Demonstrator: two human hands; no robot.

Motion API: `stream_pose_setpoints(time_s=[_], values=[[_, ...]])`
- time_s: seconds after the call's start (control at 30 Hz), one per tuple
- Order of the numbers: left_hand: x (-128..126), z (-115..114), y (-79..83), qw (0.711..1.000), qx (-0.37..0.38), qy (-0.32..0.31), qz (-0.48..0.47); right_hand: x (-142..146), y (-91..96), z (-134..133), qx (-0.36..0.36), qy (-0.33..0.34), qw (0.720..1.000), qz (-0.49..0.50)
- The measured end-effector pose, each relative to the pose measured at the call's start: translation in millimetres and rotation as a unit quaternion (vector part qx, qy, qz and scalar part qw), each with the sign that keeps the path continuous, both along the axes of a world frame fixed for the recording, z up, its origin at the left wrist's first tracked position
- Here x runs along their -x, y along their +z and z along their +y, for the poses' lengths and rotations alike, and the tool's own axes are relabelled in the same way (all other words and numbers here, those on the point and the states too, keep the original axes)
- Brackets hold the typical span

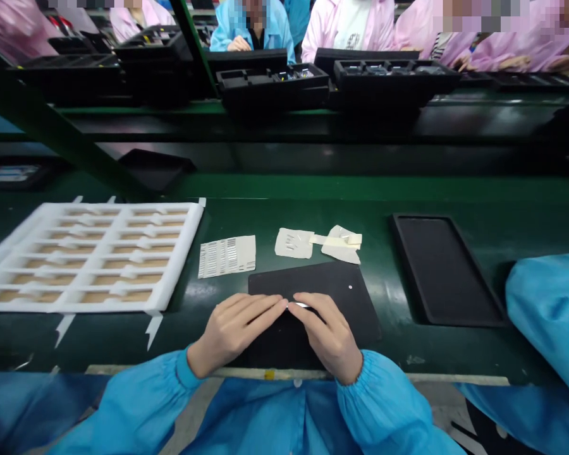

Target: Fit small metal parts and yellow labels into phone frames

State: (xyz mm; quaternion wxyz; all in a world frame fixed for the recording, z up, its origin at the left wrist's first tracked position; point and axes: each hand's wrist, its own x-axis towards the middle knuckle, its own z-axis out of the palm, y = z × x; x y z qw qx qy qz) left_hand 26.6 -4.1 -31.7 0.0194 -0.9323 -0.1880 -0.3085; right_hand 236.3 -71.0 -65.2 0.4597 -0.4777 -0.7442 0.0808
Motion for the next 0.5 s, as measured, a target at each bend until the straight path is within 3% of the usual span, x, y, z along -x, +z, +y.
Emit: stream_pose_setpoints(time_s=[0.17,0.3,0.4,0.5], values=[[-4,4,2.3,1.0,-0.023,-0.001,0.018,4,-1.2,-1,0.003,0.002,1.0,-0.012],[-4,7,-0.2,1.0,0.005,0.016,0.024,1,18.9,6,0.019,0.003,0.999,-0.03],[13,12,-2.6,0.99,0.141,0.012,-0.002,4,42.3,29,0.066,0.008,0.998,-0.003],[45,15,-4.5,0.949,0.312,0.026,-0.034,26,50.6,70,0.109,0.04,0.992,0.044]])
